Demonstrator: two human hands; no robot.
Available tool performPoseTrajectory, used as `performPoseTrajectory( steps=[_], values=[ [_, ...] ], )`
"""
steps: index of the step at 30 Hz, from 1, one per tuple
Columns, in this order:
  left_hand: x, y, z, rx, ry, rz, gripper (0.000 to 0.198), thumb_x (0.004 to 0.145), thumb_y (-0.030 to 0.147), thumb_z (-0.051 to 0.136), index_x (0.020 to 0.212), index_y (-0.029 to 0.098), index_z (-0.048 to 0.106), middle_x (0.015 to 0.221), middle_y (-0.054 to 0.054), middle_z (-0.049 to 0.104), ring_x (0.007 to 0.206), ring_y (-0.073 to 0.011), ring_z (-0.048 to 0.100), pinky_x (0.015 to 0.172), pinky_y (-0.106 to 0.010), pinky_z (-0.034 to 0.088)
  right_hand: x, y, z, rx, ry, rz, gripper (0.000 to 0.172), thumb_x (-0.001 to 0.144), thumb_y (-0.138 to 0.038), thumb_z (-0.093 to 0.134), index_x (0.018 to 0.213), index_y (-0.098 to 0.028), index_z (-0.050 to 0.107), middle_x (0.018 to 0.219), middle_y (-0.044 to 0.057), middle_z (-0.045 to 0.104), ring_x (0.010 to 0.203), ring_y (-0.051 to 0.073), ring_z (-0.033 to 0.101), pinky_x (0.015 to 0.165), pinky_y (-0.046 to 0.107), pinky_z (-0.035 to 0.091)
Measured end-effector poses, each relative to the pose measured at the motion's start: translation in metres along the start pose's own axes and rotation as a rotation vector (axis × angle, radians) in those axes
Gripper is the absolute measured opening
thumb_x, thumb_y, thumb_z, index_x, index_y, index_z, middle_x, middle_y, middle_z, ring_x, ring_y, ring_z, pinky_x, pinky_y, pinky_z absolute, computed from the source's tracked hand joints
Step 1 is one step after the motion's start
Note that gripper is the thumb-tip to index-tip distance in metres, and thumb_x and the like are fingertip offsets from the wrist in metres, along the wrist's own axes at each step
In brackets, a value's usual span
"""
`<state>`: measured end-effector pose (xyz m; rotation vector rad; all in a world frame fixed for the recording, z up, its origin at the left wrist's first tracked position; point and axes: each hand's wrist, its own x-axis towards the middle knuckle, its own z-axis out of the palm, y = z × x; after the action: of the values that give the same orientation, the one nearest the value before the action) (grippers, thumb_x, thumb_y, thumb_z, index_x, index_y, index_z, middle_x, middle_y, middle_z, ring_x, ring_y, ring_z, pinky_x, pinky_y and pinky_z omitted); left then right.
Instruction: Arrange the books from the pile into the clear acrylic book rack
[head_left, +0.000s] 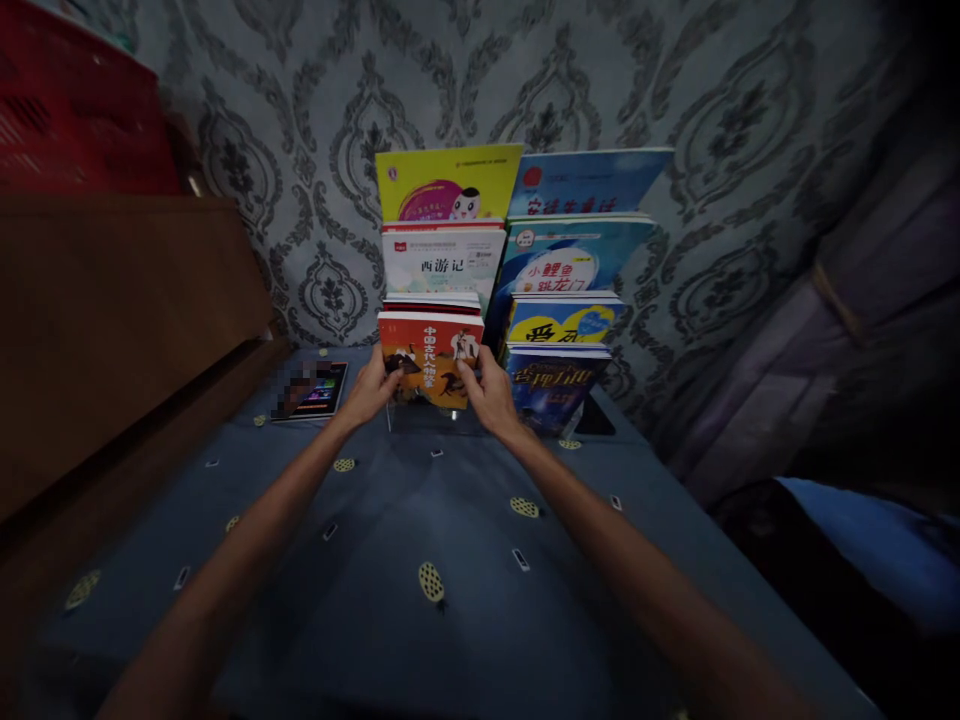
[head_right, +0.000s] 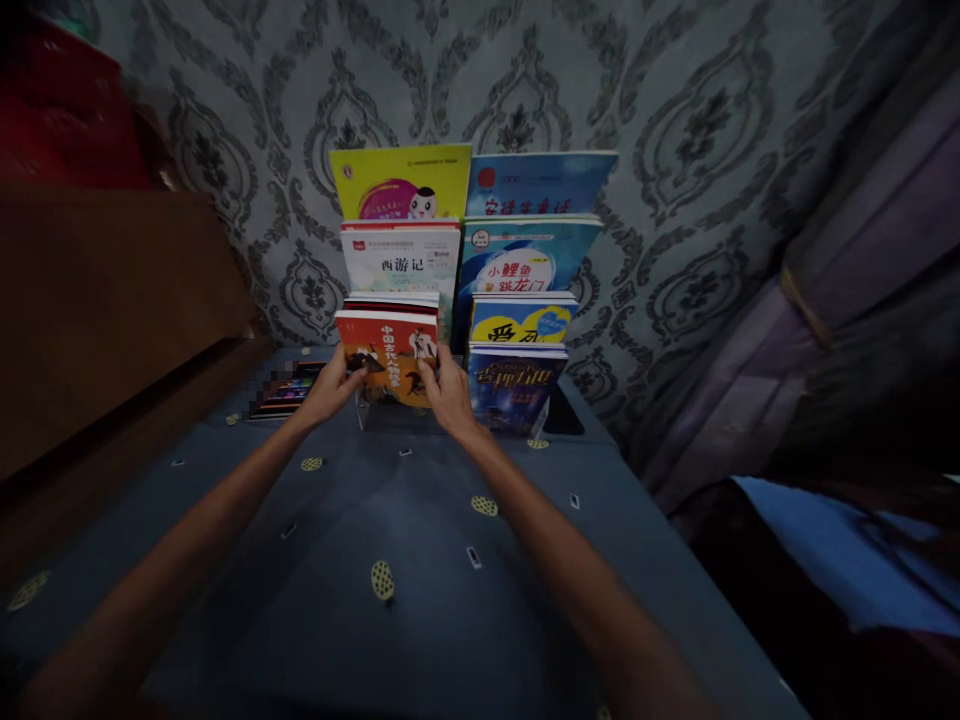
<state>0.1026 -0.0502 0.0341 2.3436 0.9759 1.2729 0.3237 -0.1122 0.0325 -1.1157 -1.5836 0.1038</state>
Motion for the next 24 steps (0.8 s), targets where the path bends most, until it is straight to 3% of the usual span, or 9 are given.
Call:
performPoseTrajectory(
  steps=[5, 12, 18, 24],
  values=[
    [-0.006, -0.002, 0.003, -0.022, -0.023, -0.039, 0.036, 0.089, 0.029, 0.05, 0.122, 0.016, 0.044, 0.111, -0.01, 0.064, 0.095, -0.023, 0.062, 0.081, -0.034, 0.05, -0.004, 0.011, 0.005, -0.032, -0.031, 0.025, 0.027, 0.095, -0.039, 0.044, 0.113, -0.021, 0.054, 0.094, 0.008, 0.07, 0.073, 0.024, 0.065, 0.067, 0.037, 0.052],
    [-0.006, 0.001, 0.009, 0.135, 0.125, -0.056, 0.024, 0.09, 0.022, 0.052, 0.114, 0.02, 0.048, 0.096, -0.006, 0.065, 0.089, -0.0219, 0.063, 0.08, -0.034, 0.049, -0.012, 0.031, 0.013, -0.235, 0.095, -0.007, 0.023, 0.095, -0.037, 0.042, 0.107, -0.02, 0.053, 0.102, 0.013, 0.064, 0.096, 0.028, 0.059, 0.086, 0.046, 0.05],
    [-0.014, 0.005, 0.015, 0.237, 0.043, -0.08, 0.002, 0.092, 0.022, 0.052, 0.094, 0.021, 0.052, 0.089, -0.005, 0.065, 0.084, -0.0207, 0.063, 0.075, -0.031, 0.048, -0.027, 0.038, 0.021, -0.261, 0.176, 0.05, 0.026, 0.092, -0.027, 0.042, 0.114, -0.018, 0.05, 0.105, 0.014, 0.058, 0.103, 0.029, 0.055, 0.092, 0.05, 0.048],
    [-0.015, 0.008, 0.018, 0.274, 0.058, -0.119, 0.003, 0.093, 0.02, 0.053, 0.09, 0.021, 0.052, 0.087, -0.004, 0.064, 0.084, -0.0204, 0.062, 0.074, -0.03, 0.046, -0.029, 0.033, 0.023, -0.242, 0.203, 0.037, 0.036, 0.093, -0.023, 0.038, 0.128, -0.016, 0.046, 0.107, 0.015, 0.057, 0.102, 0.03, 0.055, 0.09, 0.051, 0.049]
  ],
)
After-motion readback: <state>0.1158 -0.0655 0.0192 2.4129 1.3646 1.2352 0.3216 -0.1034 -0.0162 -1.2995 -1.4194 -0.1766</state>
